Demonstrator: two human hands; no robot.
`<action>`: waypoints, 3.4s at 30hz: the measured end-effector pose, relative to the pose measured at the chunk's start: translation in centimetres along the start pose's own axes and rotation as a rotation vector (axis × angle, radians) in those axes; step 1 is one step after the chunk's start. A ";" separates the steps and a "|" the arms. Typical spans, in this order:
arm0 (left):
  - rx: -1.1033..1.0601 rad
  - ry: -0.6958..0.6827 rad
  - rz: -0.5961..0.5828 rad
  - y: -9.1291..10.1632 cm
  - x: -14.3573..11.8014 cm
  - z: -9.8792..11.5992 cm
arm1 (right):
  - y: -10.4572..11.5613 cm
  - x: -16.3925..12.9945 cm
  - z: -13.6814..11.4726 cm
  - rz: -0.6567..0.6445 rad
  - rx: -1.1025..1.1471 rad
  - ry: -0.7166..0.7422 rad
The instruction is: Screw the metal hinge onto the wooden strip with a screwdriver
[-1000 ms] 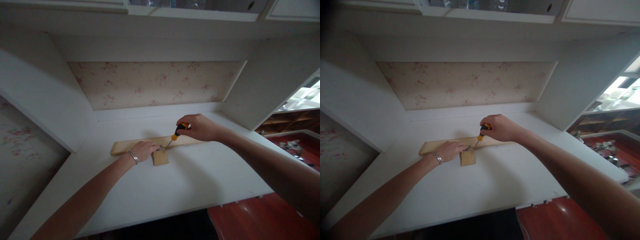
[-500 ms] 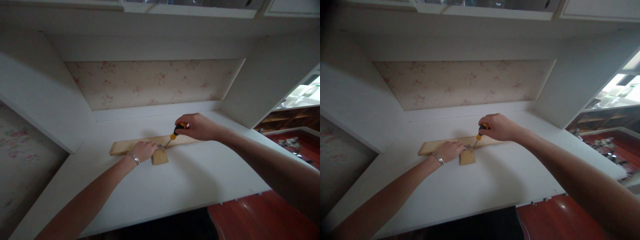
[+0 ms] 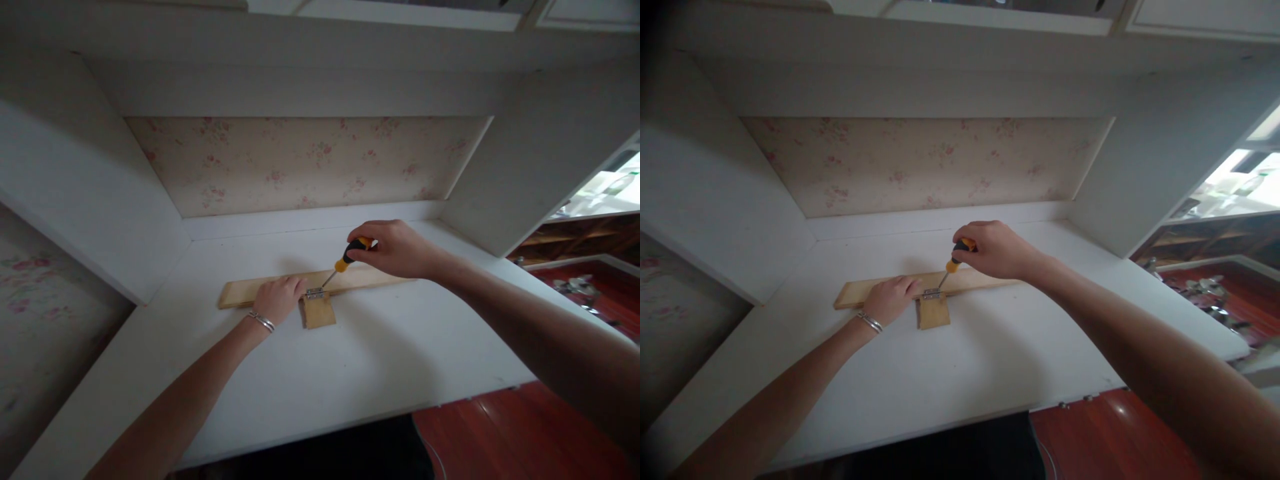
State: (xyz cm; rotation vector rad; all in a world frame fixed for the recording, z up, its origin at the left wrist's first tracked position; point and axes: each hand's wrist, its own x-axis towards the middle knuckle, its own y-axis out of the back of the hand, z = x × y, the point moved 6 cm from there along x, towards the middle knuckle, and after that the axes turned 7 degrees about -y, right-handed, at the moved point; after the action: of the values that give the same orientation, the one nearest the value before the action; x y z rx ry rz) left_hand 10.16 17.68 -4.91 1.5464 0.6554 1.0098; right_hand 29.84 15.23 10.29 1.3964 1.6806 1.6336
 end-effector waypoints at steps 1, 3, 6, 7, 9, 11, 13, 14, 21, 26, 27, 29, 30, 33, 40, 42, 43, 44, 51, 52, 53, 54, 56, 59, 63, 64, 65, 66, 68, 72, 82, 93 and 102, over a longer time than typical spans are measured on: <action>-0.010 0.022 -0.006 0.1 -0.1 -1.2 | 0.1 0.1 -0.1 0.015 0.024 -0.007; -0.031 0.065 -0.036 0.2 -0.4 -4.4 | 0.0 0.3 -0.4 0.039 0.069 -0.023; -0.044 0.213 -0.043 0.1 -1.2 -11.1 | -0.6 1.1 -0.9 0.062 0.106 -0.035; -0.044 0.273 -0.042 0.1 -1.6 -13.6 | -0.9 1.4 -1.1 0.060 0.109 -0.032; -0.004 0.389 -0.058 -0.1 -2.4 -18.3 | -1.7 2.2 -1.5 0.047 0.102 -0.019; 0.040 0.485 -0.098 -0.5 -3.3 -22.4 | -2.3 2.9 -1.9 0.033 0.089 -0.005; 0.064 0.544 -0.148 -1.2 -4.0 -25.7 | -2.8 3.6 -2.1 0.024 0.080 -0.003; 0.072 0.561 -0.166 -1.6 -4.2 -26.9 | -3.0 3.9 -2.1 0.022 0.079 -0.007; 0.101 0.589 -0.266 -4.0 -3.5 -30.8 | -3.9 5.8 -3.0 -0.024 0.068 -0.007; 0.080 0.552 -0.261 -5.3 -2.8 -30.9 | -3.7 6.8 -3.4 -0.047 0.034 -0.020; 0.075 0.556 -0.257 -5.5 -2.9 -30.9 | -3.7 6.9 -3.4 -0.047 0.024 -0.024; 0.065 0.565 -0.252 -5.7 -3.1 -30.8 | -3.7 7.0 -3.3 -0.057 0.007 -0.028; 0.060 0.569 -0.246 -5.8 -3.3 -30.7 | -3.8 7.0 -3.3 -0.065 -0.001 -0.026; 0.046 0.573 -0.219 -5.8 -3.7 -30.5 | -3.9 7.0 -3.3 -0.071 -0.011 -0.014; -0.017 0.567 -0.169 -6.0 -3.7 -30.7 | -3.8 7.2 -3.2 -0.052 -0.010 -0.022; -0.025 0.576 -0.142 -5.9 -3.7 -30.8 | -3.8 7.3 -3.2 -0.051 -0.004 -0.028; -0.033 0.576 -0.127 -5.8 -3.7 -30.8 | -3.8 7.3 -3.3 -0.049 -0.002 -0.029; -0.041 0.576 -0.112 -5.5 -3.7 -30.7 | -3.9 7.4 -3.3 -0.047 -0.002 -0.027; -0.103 0.487 0.138 -0.8 -2.3 -27.0 | -4.3 7.9 -4.7 -0.105 -0.014 0.045; -0.141 0.453 0.190 0.2 -1.9 -25.6 | -4.4 8.1 -5.0 -0.121 -0.016 0.064; -0.198 0.417 0.234 1.3 -1.5 -24.1 | -4.5 8.3 -5.4 -0.140 -0.022 0.081; -0.285 0.382 0.262 2.2 -1.2 -22.3 | -4.7 8.4 -5.7 -0.160 -0.029 0.095; -0.544 0.318 0.227 3.5 -0.5 -18.3 | -5.0 8.8 -6.4 -0.191 -0.039 0.132; -0.994 0.101 0.143 5.0 0.5 -11.4 | -5.4 9.2 -7.4 -0.225 -0.032 0.218; -1.317 -0.124 0.061 5.5 2.3 -4.9 | -5.7 9.4 -8.0 -0.216 -0.020 0.263; -1.381 -0.130 0.072 5.4 2.9 -4.1 | -5.6 9.4 -8.0 -0.185 -0.017 0.251; -1.427 -0.112 0.093 5.2 3.5 -3.5 | -5.4 9.5 -7.8 -0.145 -0.010 0.238; -1.454 -0.090 0.118 4.9 4.1 -3.2 | -5.1 9.4 -7.6 -0.105 0.002 0.227; -1.476 -0.056 0.186 4.6 5.0 -2.7 | -4.7 9.1 -6.8 -0.046 0.064 0.189; -1.464 -0.051 0.293 4.2 5.8 -2.6 | -5.6 7.3 -1.9 0.032 0.389 -0.044; -1.379 -0.087 0.315 4.0 6.8 -3.2 | -15.8 -2.0 13.2 0.424 0.040 -0.553; -1.065 -0.020 0.495 5.2 5.5 -2.6 | -18.7 -3.6 13.4 0.360 -0.087 -0.508; -0.981 -0.170 0.377 6.4 4.8 -0.6 | -18.1 -4.0 12.5 0.349 -0.132 -0.496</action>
State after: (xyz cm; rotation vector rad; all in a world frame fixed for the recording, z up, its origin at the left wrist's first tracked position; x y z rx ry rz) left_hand 11.24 20.55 2.45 0.8556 -0.2724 1.2001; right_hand 35.30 21.55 -10.41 1.9091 1.0751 1.3718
